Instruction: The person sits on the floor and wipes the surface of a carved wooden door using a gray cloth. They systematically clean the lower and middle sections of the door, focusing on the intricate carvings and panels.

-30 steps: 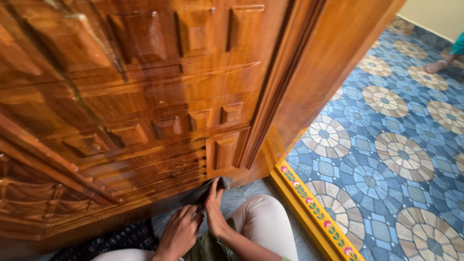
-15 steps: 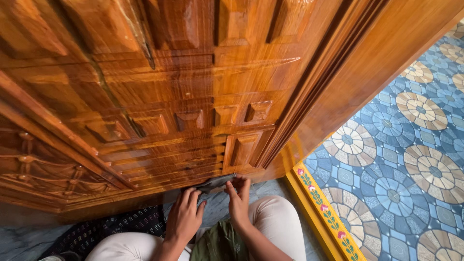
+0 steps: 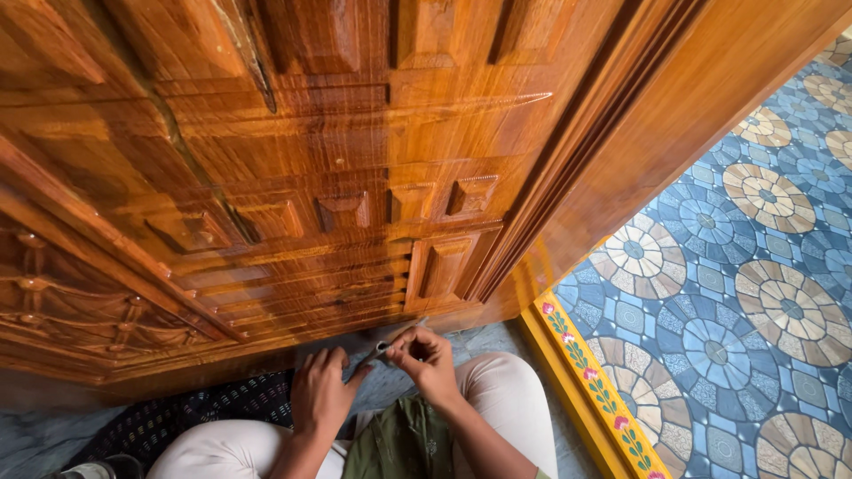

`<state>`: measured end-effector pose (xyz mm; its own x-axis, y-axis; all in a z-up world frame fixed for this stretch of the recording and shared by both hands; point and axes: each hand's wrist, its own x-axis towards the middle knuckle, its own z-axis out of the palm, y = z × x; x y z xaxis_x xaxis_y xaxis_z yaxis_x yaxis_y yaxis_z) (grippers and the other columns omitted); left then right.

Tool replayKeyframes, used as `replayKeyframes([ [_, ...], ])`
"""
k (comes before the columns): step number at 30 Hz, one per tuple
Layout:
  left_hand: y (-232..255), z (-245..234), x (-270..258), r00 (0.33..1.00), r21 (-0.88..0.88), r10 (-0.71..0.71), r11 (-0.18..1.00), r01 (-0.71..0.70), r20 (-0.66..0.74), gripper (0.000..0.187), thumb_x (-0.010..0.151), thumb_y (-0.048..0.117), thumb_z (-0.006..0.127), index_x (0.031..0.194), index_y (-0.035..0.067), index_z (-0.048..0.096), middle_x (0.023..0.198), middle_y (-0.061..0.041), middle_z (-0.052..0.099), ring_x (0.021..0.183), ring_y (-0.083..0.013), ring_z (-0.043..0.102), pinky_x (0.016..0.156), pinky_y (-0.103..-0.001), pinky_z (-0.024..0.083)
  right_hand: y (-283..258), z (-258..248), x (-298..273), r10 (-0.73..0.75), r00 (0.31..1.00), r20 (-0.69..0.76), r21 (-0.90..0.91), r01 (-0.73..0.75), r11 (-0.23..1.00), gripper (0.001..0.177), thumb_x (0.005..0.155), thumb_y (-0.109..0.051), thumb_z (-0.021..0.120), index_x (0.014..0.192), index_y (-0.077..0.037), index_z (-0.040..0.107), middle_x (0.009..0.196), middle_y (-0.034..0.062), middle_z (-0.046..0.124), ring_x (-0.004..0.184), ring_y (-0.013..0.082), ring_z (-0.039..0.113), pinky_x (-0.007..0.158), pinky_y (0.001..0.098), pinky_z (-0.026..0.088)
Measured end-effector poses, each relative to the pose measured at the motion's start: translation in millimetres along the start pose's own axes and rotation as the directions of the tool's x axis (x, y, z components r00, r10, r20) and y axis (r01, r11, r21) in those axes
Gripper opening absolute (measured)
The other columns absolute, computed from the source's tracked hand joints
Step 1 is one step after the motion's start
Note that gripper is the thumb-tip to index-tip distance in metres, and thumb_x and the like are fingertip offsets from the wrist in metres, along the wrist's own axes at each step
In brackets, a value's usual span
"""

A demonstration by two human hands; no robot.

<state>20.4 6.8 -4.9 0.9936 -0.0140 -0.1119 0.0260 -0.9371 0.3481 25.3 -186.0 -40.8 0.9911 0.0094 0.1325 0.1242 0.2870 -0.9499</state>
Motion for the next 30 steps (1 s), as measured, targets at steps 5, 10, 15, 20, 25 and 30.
replayKeyframes([
  [5,-17.9,18.0,4.2,0.982,-0.193,0.139,0.968,-0.163,-0.131,0.032,0.075,0.028,0.082,0.100,0.009,0.076,0.098,-0.012,0.073,0.096,-0.0307,0.067,0.081,-0.041,0.054,-5.9,-10.6,3.1,0.113,0.993,-0.031,0.010,-0.113,0.994,0.009,0.084,0.004,0.077,0.081,-0.002,0.071,0.059,-0.0033,0.059,0.048,0.0025,0.045,0.044,0.0211,0.032],
  [10,-34.7,5.4,11.4,0.967,-0.390,-0.047,0.909,0.146,0.252,0.023,0.089,0.026,0.072,0.104,0.009,0.073,0.088,-0.011,0.076,0.080,-0.0261,0.075,0.074,-0.038,0.055,-3.4,-29.6,15.2,0.013,0.972,-0.234,0.100,0.011,0.995,0.007,0.082,0.006,0.072,0.082,-0.001,0.071,0.062,-0.0050,0.057,0.048,0.0018,0.036,0.044,0.0211,0.024],
  [15,-64.1,-2.4,9.7,0.970,-0.514,-0.046,0.841,0.166,0.239,0.018,0.092,0.022,0.071,0.102,0.007,0.071,0.082,-0.012,0.076,0.075,-0.0246,0.071,0.068,-0.036,0.053,-1.2,-36.6,20.7,-0.028,0.958,-0.284,0.089,0.055,0.994,0.011,0.081,0.006,0.073,0.079,-0.004,0.068,0.064,-0.0051,0.056,0.051,0.0019,0.036,0.047,0.0211,0.025],
  [20,-87.8,0.8,9.6,0.996,-0.606,0.009,0.793,-0.064,-0.093,0.019,0.083,0.020,0.079,0.099,0.011,0.080,0.085,-0.007,0.068,0.076,-0.0196,0.067,0.066,-0.035,0.054,-8.4,-27.6,15.8,-0.124,0.965,-0.231,-0.060,0.113,0.992,0.013,0.082,0.005,0.072,0.078,-0.006,0.065,0.078,-0.0079,0.057,0.062,0.0019,0.043,0.054,0.0204,0.030],
  [25,-89.2,-8.3,-6.7,0.944,-0.444,-0.129,0.896,-0.021,-0.304,0.019,0.078,0.020,0.082,0.097,0.016,0.083,0.079,-0.008,0.063,0.074,-0.0228,0.062,0.067,-0.035,0.049,-23.6,-12.4,17.7,0.129,0.983,-0.128,-0.038,-0.135,0.990,0.018,0.079,0.002,0.071,0.089,-0.013,0.068,0.067,-0.0043,0.061,0.054,0.0046,0.049,0.047,0.0227,0.036],
  [30,-90.6,-16.3,-9.4,0.877,-0.449,-0.248,0.893,0.042,-0.411,0.019,0.081,0.019,0.084,0.099,0.012,0.082,0.072,-0.011,0.060,0.062,-0.0237,0.058,0.060,-0.037,0.047,-12.3,-23.7,18.4,0.206,0.975,0.077,-0.203,-0.187,0.961,0.006,0.087,0.003,0.075,0.086,-0.002,0.071,0.065,-0.0022,0.062,0.056,0.0055,0.052,0.052,0.0220,0.040],
])
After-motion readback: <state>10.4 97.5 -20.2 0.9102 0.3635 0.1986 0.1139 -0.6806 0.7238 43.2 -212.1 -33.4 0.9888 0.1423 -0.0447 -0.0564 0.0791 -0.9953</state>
